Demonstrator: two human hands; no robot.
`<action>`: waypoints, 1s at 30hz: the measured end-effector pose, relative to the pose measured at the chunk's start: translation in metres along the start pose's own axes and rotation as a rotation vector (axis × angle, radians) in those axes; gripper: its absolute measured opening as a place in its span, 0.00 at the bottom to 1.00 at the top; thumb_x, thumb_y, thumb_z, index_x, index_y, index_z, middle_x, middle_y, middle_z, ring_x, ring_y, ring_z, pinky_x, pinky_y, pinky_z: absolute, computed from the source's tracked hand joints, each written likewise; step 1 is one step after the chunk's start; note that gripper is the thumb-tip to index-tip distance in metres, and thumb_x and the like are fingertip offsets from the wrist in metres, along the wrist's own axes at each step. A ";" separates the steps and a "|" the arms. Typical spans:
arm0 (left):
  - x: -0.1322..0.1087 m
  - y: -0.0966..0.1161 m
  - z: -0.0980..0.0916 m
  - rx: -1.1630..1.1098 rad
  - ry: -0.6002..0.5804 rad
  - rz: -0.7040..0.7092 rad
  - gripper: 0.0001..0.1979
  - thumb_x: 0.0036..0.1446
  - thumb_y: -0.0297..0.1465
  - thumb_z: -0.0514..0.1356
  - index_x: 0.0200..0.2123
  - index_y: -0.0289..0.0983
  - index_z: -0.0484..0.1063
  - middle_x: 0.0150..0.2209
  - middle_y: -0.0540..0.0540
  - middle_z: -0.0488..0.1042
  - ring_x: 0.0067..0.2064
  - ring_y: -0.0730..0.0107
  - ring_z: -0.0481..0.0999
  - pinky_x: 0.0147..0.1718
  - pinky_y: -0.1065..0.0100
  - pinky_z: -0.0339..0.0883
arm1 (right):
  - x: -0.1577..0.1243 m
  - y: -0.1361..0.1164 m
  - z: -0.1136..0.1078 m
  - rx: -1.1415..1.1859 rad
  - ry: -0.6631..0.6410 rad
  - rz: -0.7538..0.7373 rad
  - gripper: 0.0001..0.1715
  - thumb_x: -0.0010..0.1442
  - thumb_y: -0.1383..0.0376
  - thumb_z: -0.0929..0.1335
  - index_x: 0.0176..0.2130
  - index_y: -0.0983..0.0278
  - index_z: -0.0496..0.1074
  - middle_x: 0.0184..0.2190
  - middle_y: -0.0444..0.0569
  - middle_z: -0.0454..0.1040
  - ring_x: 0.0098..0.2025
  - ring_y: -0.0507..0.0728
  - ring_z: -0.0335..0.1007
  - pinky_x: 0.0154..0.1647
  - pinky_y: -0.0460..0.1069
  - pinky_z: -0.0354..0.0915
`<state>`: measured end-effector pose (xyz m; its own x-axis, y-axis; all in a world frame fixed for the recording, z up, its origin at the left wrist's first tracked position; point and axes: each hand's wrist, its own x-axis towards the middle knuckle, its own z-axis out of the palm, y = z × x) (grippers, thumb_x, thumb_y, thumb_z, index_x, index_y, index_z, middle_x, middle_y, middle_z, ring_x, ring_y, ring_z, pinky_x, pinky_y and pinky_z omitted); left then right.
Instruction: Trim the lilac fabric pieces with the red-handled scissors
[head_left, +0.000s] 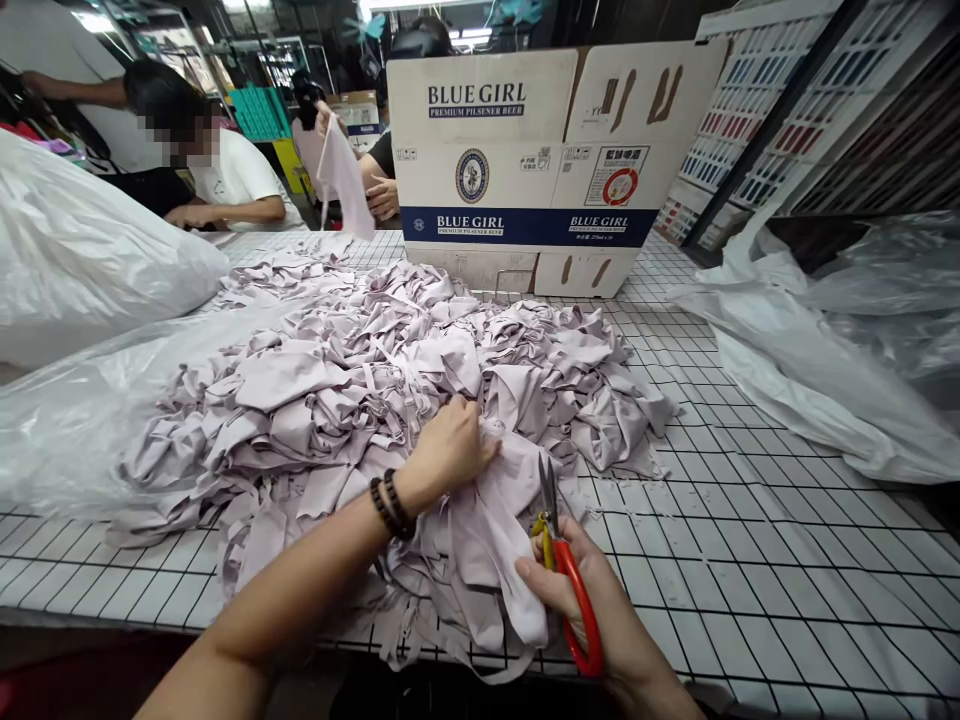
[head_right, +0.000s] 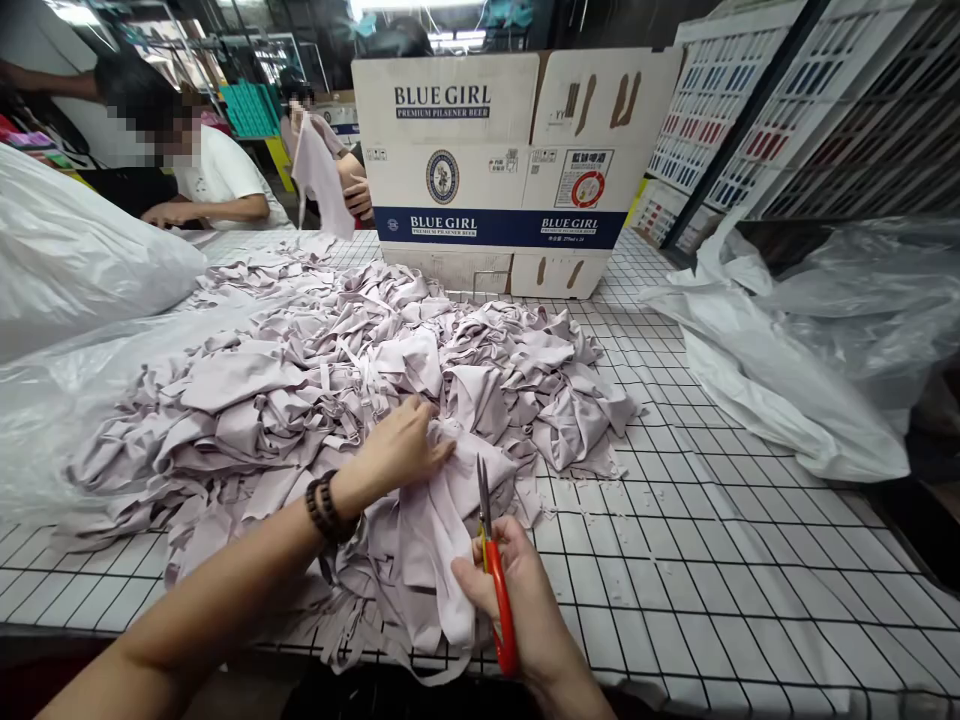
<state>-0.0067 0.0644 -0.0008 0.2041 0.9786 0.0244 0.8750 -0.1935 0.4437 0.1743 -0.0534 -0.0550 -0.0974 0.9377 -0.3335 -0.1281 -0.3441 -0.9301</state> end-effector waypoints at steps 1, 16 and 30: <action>0.009 0.000 0.004 0.030 -0.039 0.001 0.14 0.56 0.35 0.62 0.42 0.30 0.76 0.40 0.35 0.75 0.40 0.55 0.75 0.40 0.64 0.67 | 0.000 0.002 -0.001 -0.020 -0.002 -0.012 0.23 0.46 0.54 0.76 0.32 0.60 0.63 0.26 0.39 0.66 0.24 0.49 0.64 0.25 0.44 0.63; -0.066 0.011 0.023 -0.518 0.162 0.019 0.08 0.56 0.32 0.64 0.40 0.45 0.80 0.33 0.46 0.80 0.28 0.71 0.74 0.29 0.73 0.60 | 0.060 -0.067 -0.002 -0.163 -0.296 -0.173 0.26 0.46 0.61 0.77 0.33 0.59 0.58 0.28 0.37 0.68 0.26 0.48 0.61 0.27 0.44 0.61; -0.105 0.071 0.065 -2.467 -0.480 -0.782 0.10 0.55 0.31 0.65 0.36 0.31 0.71 0.25 0.52 0.69 0.20 0.81 0.64 0.18 0.78 0.52 | -0.021 -0.050 0.003 -0.281 0.189 -0.271 0.21 0.47 0.59 0.76 0.34 0.58 0.64 0.26 0.40 0.69 0.28 0.53 0.68 0.25 0.44 0.65</action>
<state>0.0624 -0.0562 -0.0298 0.5786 0.6799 -0.4504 -0.7707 0.6365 -0.0294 0.1801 -0.0561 -0.0006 0.0891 0.9936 -0.0694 0.1517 -0.0824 -0.9850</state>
